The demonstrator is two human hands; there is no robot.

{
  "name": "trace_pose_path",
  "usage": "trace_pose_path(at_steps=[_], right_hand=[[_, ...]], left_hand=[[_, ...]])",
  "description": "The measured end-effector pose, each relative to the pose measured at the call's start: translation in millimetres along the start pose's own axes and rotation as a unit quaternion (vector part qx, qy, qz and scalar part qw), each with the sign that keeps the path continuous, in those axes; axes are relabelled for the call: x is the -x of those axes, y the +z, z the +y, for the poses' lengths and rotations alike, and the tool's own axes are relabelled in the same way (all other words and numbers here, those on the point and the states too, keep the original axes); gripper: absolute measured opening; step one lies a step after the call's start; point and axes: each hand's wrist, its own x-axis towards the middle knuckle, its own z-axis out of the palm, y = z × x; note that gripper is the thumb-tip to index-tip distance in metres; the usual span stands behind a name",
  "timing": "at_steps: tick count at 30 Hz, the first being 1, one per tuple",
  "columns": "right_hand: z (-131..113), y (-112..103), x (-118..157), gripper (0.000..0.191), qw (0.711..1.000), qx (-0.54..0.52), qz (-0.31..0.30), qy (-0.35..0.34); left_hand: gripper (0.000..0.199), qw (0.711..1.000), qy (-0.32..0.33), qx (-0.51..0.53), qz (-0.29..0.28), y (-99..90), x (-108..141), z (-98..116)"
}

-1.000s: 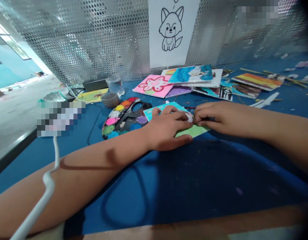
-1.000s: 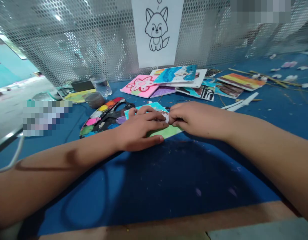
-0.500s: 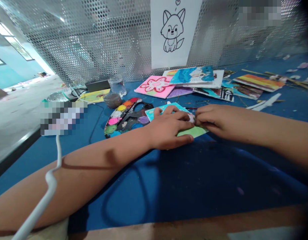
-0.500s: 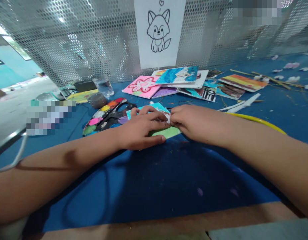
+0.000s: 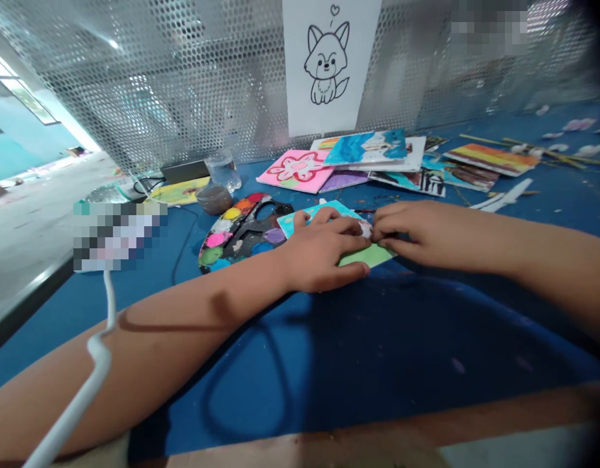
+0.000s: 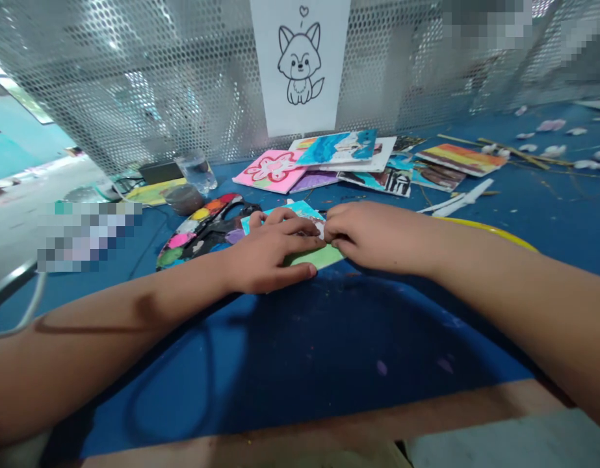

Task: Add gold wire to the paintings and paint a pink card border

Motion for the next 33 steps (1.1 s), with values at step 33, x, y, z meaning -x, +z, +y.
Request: trace_pose_path(at_steps=[33], right_hand=[[-6, 9, -5, 0.023, 0.882, -0.383, 0.057, 0.267]], left_hand=[[0.058, 0.998, 0.026, -0.016, 0.047, 1.9, 8, -1]])
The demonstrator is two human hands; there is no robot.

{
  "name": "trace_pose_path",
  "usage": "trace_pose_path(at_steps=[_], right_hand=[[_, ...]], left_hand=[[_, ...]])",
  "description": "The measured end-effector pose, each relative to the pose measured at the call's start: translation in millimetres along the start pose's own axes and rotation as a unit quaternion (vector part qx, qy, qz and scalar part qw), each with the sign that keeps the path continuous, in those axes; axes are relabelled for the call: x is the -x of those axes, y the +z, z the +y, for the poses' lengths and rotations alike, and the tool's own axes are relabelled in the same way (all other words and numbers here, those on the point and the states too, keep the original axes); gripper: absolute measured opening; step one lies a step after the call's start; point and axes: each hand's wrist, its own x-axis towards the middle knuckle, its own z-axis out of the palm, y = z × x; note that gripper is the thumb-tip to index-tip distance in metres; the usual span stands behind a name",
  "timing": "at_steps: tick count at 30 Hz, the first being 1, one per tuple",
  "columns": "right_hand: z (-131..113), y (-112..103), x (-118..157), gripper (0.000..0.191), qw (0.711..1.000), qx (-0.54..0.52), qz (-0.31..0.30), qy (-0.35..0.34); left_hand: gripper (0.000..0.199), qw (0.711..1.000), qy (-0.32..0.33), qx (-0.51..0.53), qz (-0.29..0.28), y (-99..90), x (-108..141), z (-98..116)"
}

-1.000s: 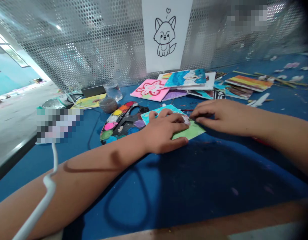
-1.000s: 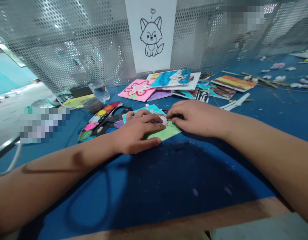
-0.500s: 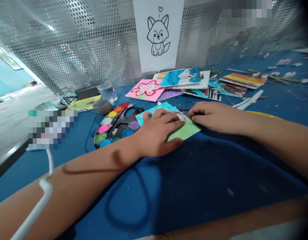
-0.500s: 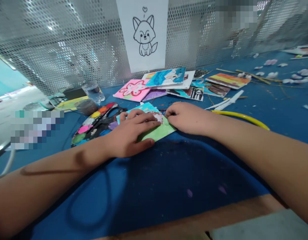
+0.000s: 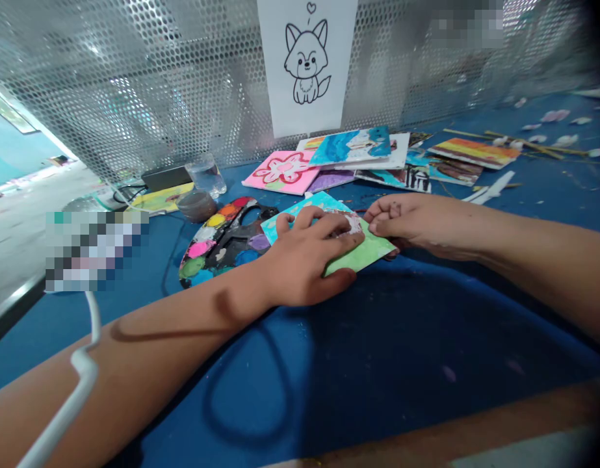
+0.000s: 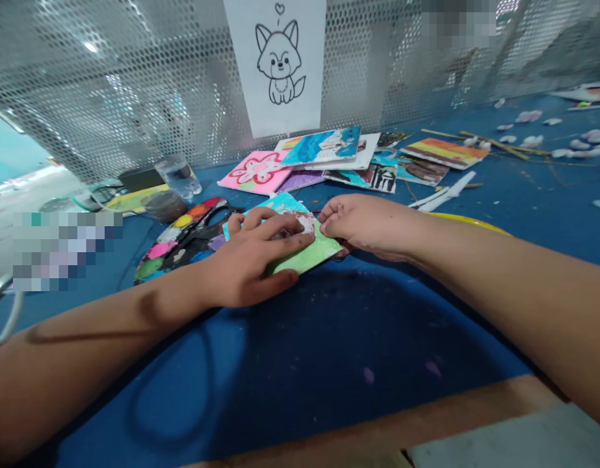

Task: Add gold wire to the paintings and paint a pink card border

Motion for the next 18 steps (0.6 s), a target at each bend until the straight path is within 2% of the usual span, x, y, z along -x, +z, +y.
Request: trace_pose_path(at_steps=[3, 8, 18], right_hand=[[1.6, 2.0, -0.6, 0.026, 1.000, -0.013, -0.004, -0.026], [3.8, 4.3, -0.7, 0.021, 1.000, 0.011, 0.016, -0.002], [-2.1, -0.3, 1.5, 0.020, 1.000, 0.003, -0.013, 0.014]], left_hand=[[0.057, 1.000, -0.014, -0.005, -0.015, -1.8, 0.0, 1.9], [0.056, 0.999, -0.021, -0.019, -0.023, -3.9, -0.7, 3.0], [0.056, 1.000, -0.014, -0.022, -0.004, -2.9, 1.0, 3.1]])
